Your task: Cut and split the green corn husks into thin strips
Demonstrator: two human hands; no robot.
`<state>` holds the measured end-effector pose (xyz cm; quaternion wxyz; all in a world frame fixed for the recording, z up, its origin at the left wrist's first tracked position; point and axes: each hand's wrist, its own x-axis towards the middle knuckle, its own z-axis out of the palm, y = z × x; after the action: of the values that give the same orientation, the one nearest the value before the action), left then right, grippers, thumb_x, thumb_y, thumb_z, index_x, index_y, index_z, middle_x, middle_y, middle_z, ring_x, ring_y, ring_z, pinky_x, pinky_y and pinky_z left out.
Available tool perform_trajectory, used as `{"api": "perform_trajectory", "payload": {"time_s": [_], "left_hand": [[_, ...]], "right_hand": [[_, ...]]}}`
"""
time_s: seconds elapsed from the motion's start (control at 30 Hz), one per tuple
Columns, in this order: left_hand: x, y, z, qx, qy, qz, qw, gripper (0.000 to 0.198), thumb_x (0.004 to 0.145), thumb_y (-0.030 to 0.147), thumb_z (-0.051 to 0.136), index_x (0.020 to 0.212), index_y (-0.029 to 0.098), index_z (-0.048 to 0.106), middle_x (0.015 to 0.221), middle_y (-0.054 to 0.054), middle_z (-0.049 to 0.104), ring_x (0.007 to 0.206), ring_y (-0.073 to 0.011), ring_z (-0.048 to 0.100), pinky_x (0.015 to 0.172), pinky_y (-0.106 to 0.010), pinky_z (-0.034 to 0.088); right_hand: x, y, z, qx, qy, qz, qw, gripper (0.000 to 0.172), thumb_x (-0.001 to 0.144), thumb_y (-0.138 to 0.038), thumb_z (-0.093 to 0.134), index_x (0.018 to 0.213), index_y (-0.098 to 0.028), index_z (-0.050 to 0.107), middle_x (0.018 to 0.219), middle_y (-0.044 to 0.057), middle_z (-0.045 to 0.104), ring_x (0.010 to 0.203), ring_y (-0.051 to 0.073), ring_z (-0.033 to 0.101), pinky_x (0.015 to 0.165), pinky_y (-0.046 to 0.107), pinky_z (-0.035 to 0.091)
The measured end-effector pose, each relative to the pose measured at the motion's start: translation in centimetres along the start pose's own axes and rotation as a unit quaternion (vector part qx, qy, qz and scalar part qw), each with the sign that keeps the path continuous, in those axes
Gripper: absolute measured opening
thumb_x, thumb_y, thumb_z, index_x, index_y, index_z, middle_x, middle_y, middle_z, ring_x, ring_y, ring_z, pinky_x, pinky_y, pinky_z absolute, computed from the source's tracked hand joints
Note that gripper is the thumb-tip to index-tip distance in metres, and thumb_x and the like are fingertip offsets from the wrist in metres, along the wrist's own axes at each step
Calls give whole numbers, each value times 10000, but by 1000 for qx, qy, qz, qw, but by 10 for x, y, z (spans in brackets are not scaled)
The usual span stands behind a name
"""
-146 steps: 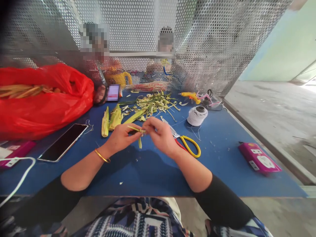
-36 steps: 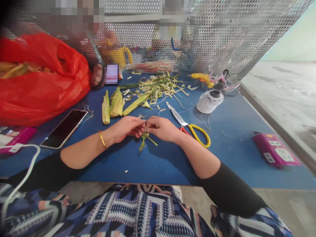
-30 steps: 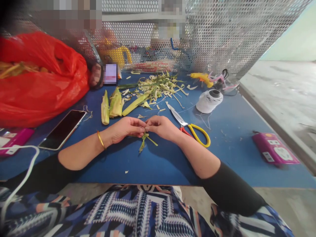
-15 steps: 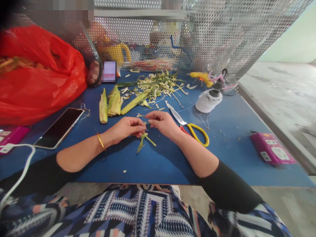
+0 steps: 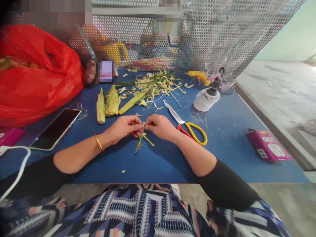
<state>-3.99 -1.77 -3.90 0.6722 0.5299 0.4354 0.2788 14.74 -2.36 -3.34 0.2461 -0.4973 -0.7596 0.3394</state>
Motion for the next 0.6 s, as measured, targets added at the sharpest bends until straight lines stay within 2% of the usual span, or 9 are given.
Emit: {"api": "perform_trajectory", "payload": {"time_s": [0.23, 0.6], "left_hand": [[1, 1, 0, -16, 15, -16, 1000, 218, 724, 214, 786, 764, 142, 584, 616, -2, 673, 526, -85, 618, 520, -189, 503], [1, 3, 0, -21, 27, -11, 999, 196, 738, 213, 764, 753, 145, 581, 651, 1, 662, 532, -81, 607, 502, -189, 485]], "right_hand": [[0, -1, -3, 94, -37, 70, 992, 111, 741, -270, 577, 675, -181, 580, 600, -49, 497, 549, 98, 400, 545, 256, 293], [-3, -6, -4, 175, -63, 86, 979, 181, 700, -363, 594, 670, -187, 564, 591, -48, 494, 554, 98, 396, 545, 259, 289]]}}
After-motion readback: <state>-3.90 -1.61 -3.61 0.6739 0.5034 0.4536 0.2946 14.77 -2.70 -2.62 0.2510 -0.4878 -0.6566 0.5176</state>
